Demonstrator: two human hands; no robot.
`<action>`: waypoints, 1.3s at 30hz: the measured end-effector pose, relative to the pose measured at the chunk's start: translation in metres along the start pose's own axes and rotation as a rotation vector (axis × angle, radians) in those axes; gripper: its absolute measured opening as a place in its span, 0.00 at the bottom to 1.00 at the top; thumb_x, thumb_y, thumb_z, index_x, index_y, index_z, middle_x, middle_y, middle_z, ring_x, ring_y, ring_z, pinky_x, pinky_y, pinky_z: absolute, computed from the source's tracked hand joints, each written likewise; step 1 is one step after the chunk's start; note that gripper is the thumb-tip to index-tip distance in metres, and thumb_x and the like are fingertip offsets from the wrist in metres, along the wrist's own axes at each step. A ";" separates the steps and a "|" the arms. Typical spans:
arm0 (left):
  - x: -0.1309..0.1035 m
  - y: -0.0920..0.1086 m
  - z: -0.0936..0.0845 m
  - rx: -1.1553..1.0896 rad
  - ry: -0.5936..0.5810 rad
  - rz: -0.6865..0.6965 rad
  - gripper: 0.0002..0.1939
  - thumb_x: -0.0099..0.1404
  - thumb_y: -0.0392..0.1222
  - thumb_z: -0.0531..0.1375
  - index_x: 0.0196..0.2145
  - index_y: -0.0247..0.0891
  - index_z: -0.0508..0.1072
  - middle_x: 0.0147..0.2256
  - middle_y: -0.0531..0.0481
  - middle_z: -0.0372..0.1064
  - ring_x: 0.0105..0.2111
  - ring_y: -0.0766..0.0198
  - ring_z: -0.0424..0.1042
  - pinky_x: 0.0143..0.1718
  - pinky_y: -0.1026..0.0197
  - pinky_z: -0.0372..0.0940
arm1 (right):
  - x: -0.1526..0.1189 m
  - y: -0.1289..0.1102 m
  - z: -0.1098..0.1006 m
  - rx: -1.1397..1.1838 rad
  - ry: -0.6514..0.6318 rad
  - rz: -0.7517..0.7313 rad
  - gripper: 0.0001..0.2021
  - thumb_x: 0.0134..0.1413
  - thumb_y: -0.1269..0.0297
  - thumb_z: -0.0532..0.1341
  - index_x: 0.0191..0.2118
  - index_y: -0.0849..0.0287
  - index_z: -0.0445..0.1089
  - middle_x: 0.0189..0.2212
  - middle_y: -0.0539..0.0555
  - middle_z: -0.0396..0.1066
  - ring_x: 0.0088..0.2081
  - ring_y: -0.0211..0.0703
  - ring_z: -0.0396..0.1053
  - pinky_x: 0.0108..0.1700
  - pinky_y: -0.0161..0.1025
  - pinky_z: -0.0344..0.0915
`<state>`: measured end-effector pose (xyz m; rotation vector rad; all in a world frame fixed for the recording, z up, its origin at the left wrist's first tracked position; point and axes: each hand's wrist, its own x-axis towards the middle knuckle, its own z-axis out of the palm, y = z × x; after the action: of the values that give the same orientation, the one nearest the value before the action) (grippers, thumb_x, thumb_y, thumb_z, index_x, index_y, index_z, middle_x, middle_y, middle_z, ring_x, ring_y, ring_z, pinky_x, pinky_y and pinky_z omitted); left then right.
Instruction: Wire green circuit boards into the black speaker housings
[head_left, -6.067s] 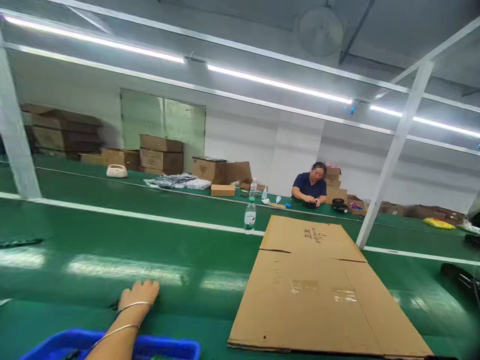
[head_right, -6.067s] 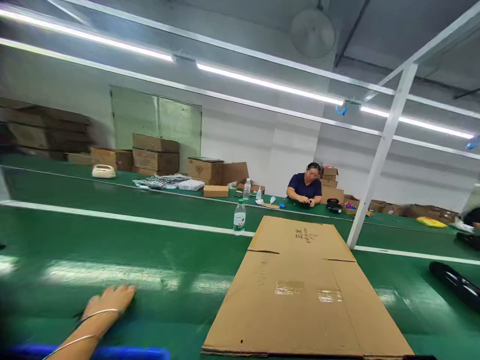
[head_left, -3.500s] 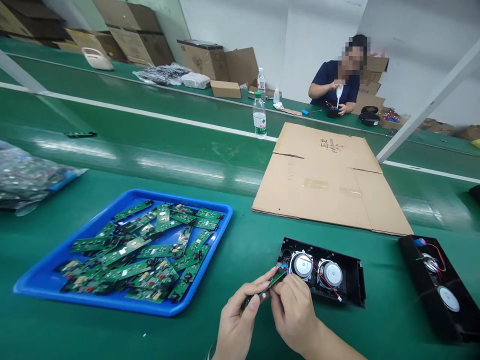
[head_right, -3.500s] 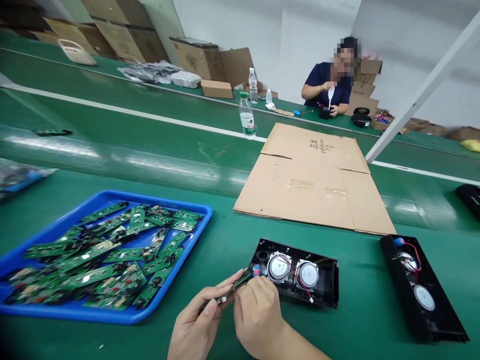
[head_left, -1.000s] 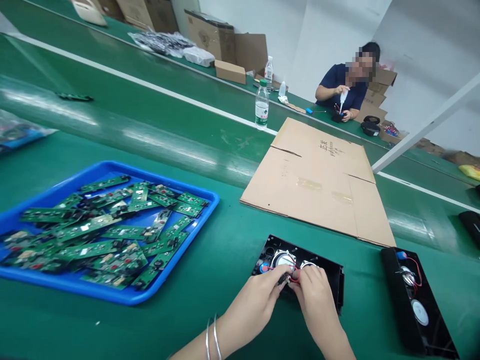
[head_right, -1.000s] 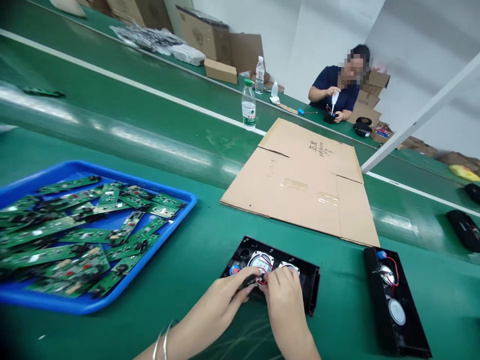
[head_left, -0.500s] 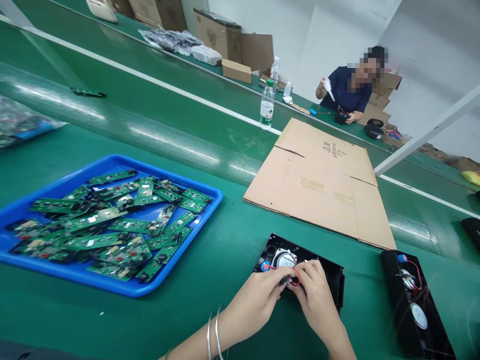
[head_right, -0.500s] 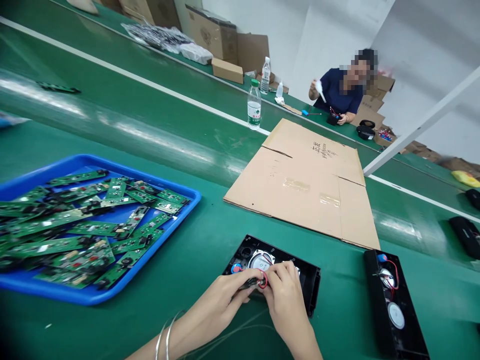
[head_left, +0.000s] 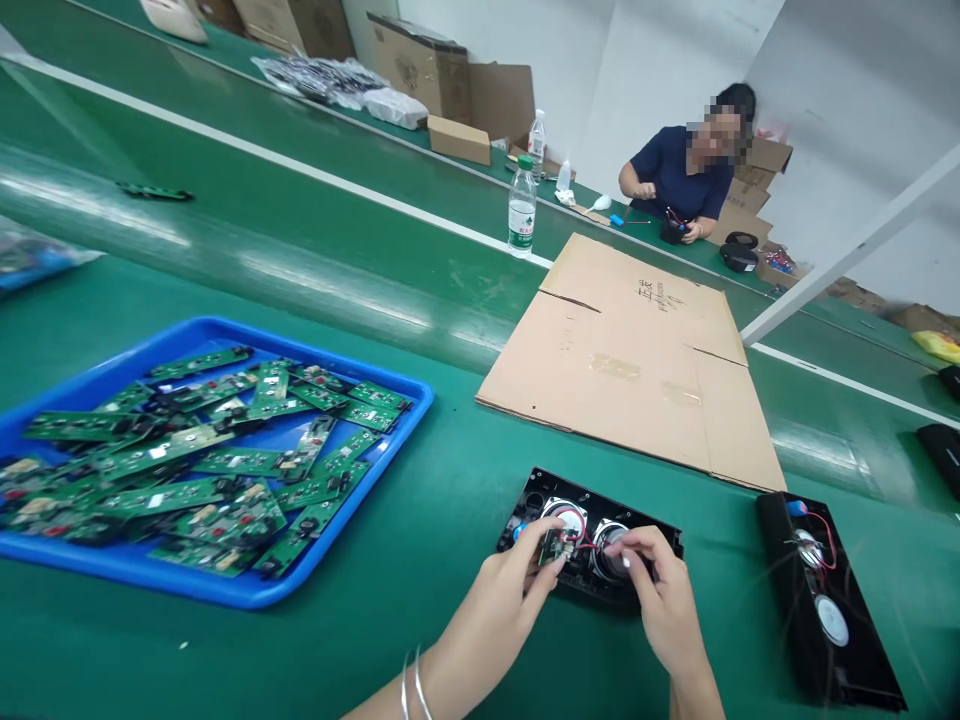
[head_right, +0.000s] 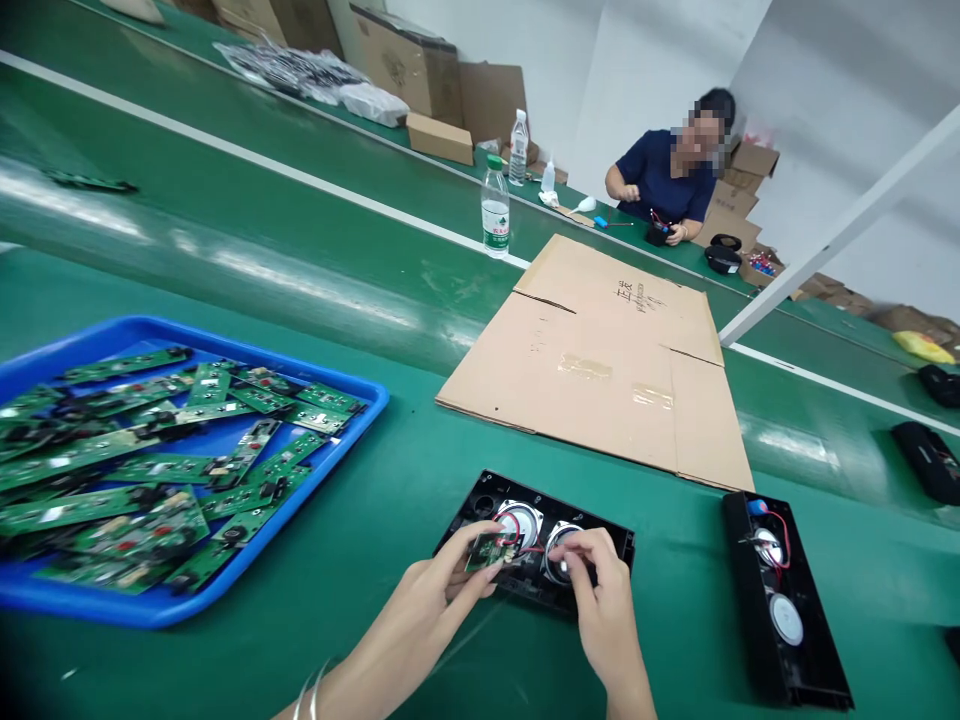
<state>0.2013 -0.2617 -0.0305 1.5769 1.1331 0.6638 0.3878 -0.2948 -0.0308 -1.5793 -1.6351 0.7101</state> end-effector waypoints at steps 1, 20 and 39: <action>0.001 0.000 0.002 -0.002 0.008 0.000 0.15 0.62 0.43 0.49 0.47 0.42 0.62 0.23 0.55 0.70 0.21 0.65 0.70 0.23 0.66 0.66 | -0.003 0.000 0.000 -0.012 0.003 -0.010 0.10 0.59 0.66 0.49 0.34 0.57 0.67 0.30 0.53 0.68 0.32 0.40 0.67 0.33 0.36 0.66; 0.009 0.006 0.000 0.013 -0.064 0.007 0.18 0.62 0.43 0.49 0.50 0.41 0.60 0.23 0.54 0.70 0.24 0.62 0.72 0.24 0.64 0.66 | -0.004 -0.009 0.027 -0.323 0.040 -0.232 0.11 0.58 0.71 0.49 0.35 0.59 0.69 0.27 0.53 0.65 0.30 0.40 0.63 0.30 0.37 0.63; 0.010 0.016 -0.010 0.234 -0.202 0.209 0.16 0.60 0.32 0.46 0.42 0.45 0.66 0.36 0.53 0.73 0.30 0.63 0.72 0.30 0.66 0.64 | -0.010 -0.001 0.035 -0.284 0.071 -0.169 0.09 0.59 0.64 0.50 0.42 0.60 0.62 0.24 0.51 0.67 0.25 0.39 0.65 0.26 0.36 0.63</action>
<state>0.2022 -0.2484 -0.0140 1.9352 0.9285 0.5056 0.3585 -0.3011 -0.0515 -1.6140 -1.8528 0.3410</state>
